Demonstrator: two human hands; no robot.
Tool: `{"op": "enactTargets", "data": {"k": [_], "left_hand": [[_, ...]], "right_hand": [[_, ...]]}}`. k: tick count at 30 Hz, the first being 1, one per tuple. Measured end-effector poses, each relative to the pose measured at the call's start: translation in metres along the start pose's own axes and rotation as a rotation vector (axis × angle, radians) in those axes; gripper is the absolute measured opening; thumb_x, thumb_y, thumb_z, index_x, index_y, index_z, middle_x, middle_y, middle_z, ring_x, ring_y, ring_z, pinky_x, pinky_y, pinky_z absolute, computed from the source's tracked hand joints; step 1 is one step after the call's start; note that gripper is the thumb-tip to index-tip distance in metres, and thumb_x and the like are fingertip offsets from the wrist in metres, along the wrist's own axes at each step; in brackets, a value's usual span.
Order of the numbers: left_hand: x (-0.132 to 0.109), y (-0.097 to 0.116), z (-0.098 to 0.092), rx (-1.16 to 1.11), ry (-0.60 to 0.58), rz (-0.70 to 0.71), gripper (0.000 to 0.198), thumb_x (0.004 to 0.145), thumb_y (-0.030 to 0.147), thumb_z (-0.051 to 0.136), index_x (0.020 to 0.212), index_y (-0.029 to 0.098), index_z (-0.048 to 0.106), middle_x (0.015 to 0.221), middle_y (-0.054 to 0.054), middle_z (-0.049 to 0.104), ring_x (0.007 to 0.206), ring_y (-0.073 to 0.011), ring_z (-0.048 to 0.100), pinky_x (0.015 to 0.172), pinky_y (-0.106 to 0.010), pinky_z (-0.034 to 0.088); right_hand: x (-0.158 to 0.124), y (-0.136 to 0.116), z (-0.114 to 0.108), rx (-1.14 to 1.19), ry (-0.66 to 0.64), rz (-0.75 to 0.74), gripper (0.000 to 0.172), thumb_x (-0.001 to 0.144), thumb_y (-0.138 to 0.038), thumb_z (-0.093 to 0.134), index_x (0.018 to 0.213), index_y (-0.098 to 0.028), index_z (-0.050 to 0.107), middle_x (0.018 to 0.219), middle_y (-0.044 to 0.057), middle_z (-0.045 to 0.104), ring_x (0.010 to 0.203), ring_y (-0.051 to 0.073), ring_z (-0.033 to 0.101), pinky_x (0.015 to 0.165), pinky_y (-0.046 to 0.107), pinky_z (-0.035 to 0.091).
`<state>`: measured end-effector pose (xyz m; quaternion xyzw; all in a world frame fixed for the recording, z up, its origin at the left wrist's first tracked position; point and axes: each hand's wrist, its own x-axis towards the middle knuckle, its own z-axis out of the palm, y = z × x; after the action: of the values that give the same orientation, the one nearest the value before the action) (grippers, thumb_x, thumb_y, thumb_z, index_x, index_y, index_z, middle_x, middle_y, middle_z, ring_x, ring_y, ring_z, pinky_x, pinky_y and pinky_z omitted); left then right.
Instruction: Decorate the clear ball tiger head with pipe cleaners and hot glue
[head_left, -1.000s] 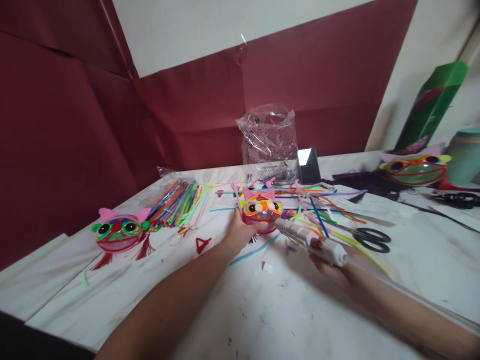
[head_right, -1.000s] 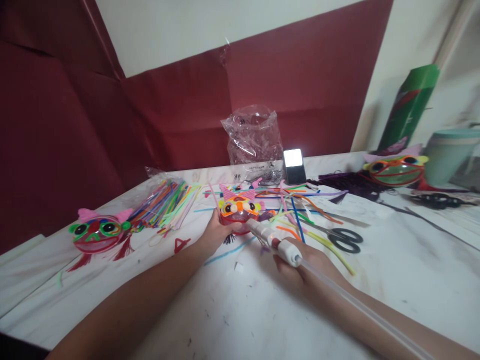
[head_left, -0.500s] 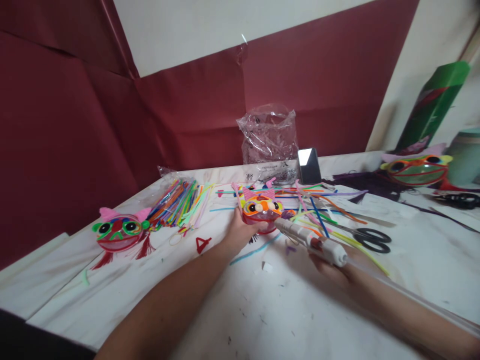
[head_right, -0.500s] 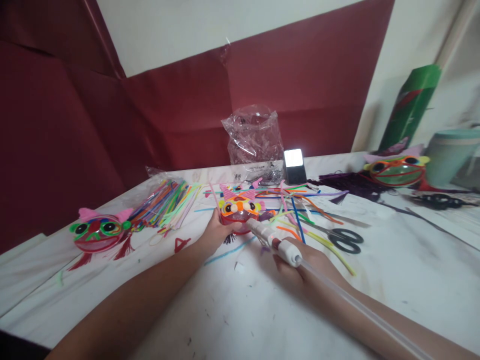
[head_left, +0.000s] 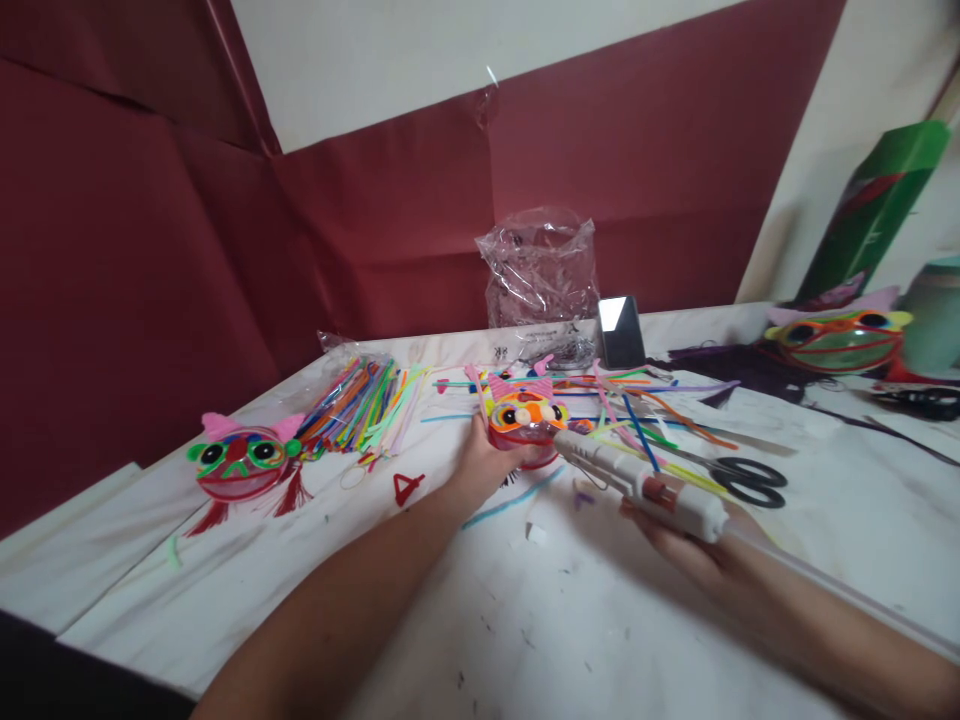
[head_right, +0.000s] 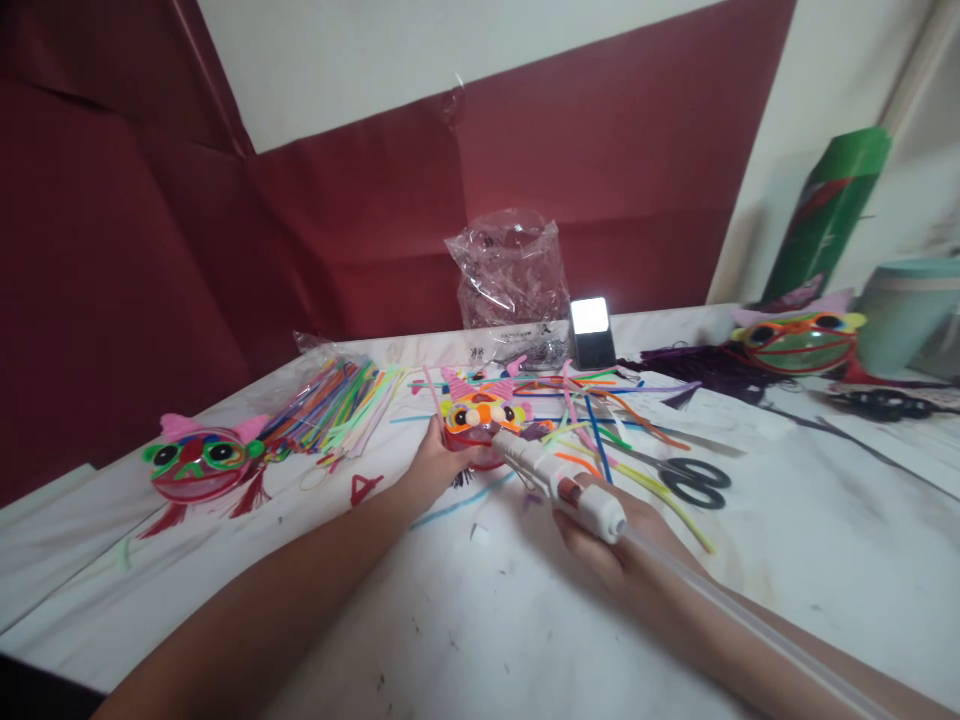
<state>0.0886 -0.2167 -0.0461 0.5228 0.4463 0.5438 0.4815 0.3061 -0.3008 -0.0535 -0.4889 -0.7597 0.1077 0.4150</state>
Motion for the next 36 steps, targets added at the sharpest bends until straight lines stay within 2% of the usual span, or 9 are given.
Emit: {"op": "enactTargets", "data": {"k": [7,18,26,36], "left_hand": [[-0.001,-0.005,0.000,0.010,-0.020,0.036,0.073,0.047,0.026,0.090,0.106,0.020,0.049,0.117,-0.010,0.063,0.109,-0.0286,0.059,0.093,-0.041,0.047],[-0.003,-0.001,0.001,0.013,0.003,0.048,0.069,0.048,0.024,0.089,0.103,0.021,0.047,0.115,-0.011,0.063,0.108,-0.0260,0.060,0.094,-0.040,0.047],[-0.004,0.000,0.001,-0.028,-0.007,0.039,0.072,0.045,0.024,0.090,0.103,0.021,0.049,0.115,-0.011,0.064,0.108,-0.0268,0.060,0.098,-0.043,0.044],[-0.002,-0.002,0.003,-0.021,-0.003,0.054,0.069,0.050,0.023,0.088,0.105,0.021,0.047,0.117,-0.012,0.062,0.107,-0.0269,0.060,0.094,-0.043,0.047]], "right_hand": [[0.001,0.000,0.013,-0.038,-0.054,0.008,0.019,0.082,-0.034,0.044,0.069,-0.025,0.055,0.058,0.000,0.060,0.050,0.017,0.056,0.048,0.027,0.048],[0.003,-0.011,0.006,0.008,-0.127,-0.130,0.035,0.091,-0.033,0.034,0.061,-0.024,0.049,0.061,0.000,0.058,0.055,0.015,0.054,0.055,0.027,0.046],[0.001,-0.013,0.007,-0.018,-0.127,-0.141,0.033,0.090,-0.031,0.033,0.063,-0.024,0.050,0.062,0.001,0.057,0.057,0.015,0.053,0.058,0.028,0.045],[0.001,-0.011,0.009,-0.012,-0.146,-0.108,0.027,0.087,-0.030,0.037,0.063,-0.024,0.049,0.064,0.001,0.059,0.056,0.015,0.054,0.054,0.028,0.044]]}}
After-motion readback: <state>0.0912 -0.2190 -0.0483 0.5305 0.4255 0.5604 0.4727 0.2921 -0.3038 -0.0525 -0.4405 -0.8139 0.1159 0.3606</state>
